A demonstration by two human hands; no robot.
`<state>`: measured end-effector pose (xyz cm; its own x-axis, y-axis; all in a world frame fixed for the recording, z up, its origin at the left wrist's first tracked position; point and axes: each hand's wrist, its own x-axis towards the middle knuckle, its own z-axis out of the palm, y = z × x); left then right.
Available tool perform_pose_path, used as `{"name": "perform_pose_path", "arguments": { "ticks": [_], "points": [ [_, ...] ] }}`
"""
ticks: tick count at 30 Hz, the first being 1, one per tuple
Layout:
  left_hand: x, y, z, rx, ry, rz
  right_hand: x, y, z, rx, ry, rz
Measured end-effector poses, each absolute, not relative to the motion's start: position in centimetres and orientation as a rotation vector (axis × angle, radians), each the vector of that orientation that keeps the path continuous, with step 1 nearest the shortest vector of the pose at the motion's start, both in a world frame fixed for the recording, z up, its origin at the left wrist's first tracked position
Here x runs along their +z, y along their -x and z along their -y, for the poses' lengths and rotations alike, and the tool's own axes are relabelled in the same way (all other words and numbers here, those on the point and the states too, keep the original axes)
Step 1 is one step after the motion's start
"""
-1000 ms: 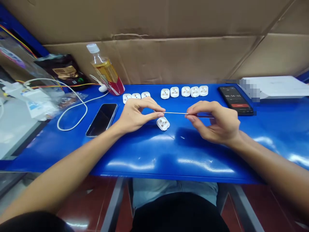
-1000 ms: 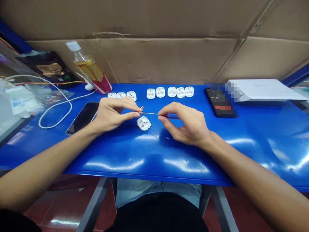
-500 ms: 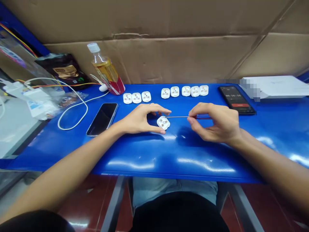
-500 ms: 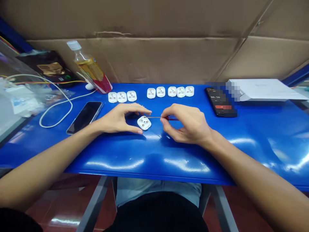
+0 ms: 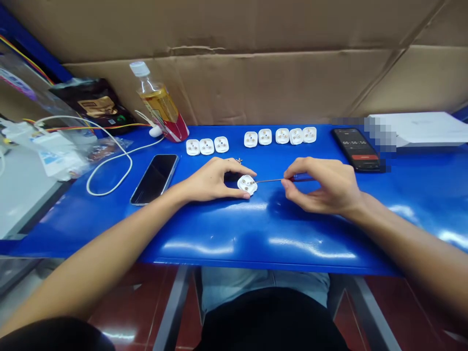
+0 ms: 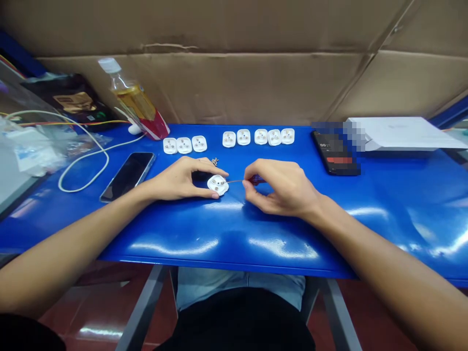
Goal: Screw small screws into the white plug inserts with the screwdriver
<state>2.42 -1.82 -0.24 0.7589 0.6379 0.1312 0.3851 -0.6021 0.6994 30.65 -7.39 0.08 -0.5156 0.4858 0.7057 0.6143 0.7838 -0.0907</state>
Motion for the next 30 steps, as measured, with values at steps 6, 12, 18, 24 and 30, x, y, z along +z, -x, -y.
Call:
{"name": "perform_pose_path", "arguments": {
  "ticks": [6, 12, 18, 24, 30],
  "points": [
    [-0.32, -2.4, 1.72, 0.492, -2.281, -0.758, 0.09, -30.63, 7.36, -0.228, 0.83, 2.237],
    [-0.27, -2.37, 1.74, 0.485, -2.282, -0.758, 0.05, -30.63, 7.35, -0.204, 0.826, 2.251],
    [-0.24, -2.41, 1.82, 0.481, -2.263, -0.771, 0.16, -30.61, 7.43, -0.194, 0.832, 2.265],
    [-0.29, -2.79, 2.04, 0.51, -2.25, -0.811, 0.18, -30.59, 7.38, -0.201, 0.848, 2.275],
    [-0.58, -2.79, 2.03, 0.524, -2.254, -0.842, 0.09, -30.74, 7.37, -0.216, 0.877, 2.248]
  ]
}}
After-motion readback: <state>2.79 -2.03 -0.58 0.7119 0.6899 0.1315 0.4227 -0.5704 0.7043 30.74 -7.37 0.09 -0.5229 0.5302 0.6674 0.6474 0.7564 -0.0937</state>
